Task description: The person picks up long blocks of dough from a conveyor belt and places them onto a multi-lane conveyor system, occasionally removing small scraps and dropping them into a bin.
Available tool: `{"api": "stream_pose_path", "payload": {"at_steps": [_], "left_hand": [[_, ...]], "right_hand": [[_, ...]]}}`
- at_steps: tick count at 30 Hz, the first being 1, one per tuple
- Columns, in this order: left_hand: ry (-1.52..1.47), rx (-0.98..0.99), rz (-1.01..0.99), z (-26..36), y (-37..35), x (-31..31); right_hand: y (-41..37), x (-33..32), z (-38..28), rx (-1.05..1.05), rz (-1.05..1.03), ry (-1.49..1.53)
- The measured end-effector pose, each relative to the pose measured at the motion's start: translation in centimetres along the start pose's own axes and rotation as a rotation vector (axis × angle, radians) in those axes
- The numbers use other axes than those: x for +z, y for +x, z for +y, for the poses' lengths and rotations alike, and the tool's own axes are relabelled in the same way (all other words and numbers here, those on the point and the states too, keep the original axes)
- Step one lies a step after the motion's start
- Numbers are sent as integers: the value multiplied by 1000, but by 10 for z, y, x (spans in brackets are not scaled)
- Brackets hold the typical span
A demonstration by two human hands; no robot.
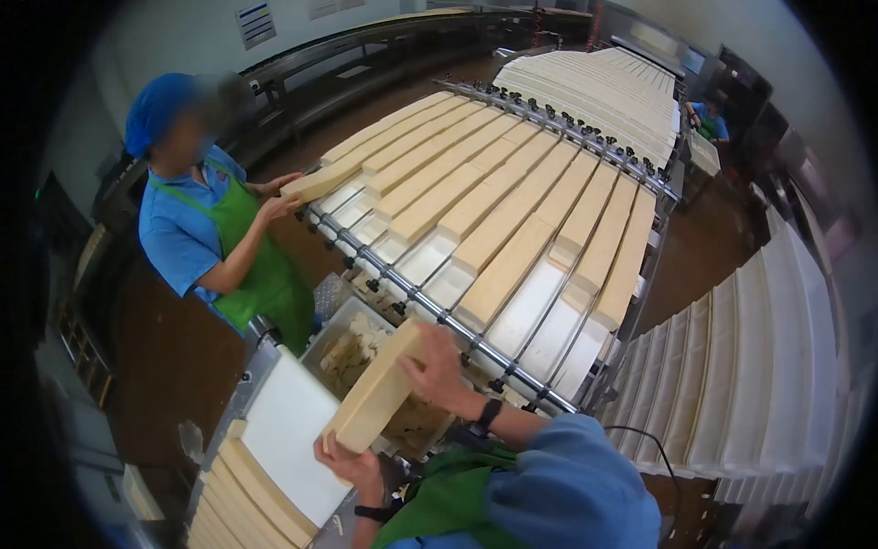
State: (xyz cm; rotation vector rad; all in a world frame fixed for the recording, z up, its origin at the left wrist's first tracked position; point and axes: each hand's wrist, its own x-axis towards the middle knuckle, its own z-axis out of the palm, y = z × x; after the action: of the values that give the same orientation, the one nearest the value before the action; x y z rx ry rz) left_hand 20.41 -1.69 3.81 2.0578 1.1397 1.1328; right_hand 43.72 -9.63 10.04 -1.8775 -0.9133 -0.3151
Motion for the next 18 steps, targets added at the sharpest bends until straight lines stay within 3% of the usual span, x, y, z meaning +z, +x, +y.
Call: {"api": "stream_pose_path", "payload": {"at_steps": [2, 5, 8, 11, 15, 18], "left_hand": [[-43, 152, 31, 9, 5, 33], [-238, 170, 93, 38, 16, 64], [-265, 151, 142, 51, 21, 75], [-280, 81, 64, 37, 18, 77], [-673, -272, -109, 36, 8, 69], [-797, -372, -194, 43, 9, 52]], "right_hand": [[21, -42, 1, -39, 43, -50], [46, -92, -22, -134, 78, -72], [59, -118, -45, -274, -13, -76], [74, -139, -79, -366, -166, -63], [87, -134, -91, -380, -320, 269], [92, -131, -104, -350, -394, 432]]}}
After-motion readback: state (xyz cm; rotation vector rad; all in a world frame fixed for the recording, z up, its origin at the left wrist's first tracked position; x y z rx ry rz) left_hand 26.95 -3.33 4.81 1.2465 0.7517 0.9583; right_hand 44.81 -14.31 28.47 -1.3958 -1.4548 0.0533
